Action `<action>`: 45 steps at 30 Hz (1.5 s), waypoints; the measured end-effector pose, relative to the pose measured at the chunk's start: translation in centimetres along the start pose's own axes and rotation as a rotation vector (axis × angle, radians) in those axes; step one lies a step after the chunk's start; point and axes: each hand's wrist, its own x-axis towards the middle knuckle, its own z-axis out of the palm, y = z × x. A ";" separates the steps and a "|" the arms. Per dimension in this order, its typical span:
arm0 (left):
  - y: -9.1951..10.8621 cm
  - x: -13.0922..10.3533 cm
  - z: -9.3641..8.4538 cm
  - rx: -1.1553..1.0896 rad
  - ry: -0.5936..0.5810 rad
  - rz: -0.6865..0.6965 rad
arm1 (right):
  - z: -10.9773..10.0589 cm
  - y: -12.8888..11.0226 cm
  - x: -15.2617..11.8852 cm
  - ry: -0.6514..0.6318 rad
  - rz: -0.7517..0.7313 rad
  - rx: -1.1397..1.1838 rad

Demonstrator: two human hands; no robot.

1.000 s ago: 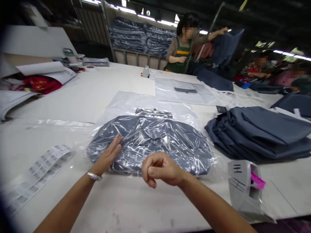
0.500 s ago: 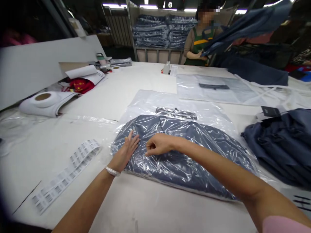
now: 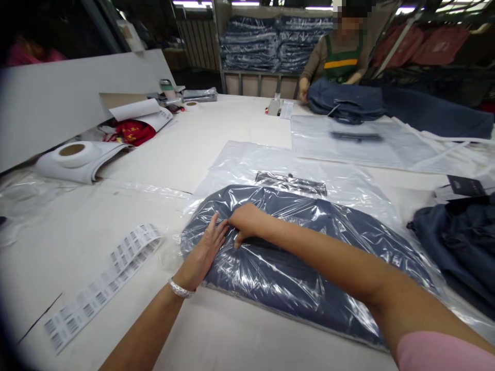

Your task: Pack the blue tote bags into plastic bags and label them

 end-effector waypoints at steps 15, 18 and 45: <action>1.5 0.8 -0.1 -0.203 0.093 -0.015 | 3.5 -8.4 -15.8 0.373 0.304 1.070; 2.7 0.9 0.2 -0.308 0.200 0.055 | 9.0 -14.3 -20.4 0.201 0.420 1.683; -4.3 -3.4 10.3 1.721 -0.249 0.862 | 12.5 -15.0 -17.4 1.534 0.733 2.496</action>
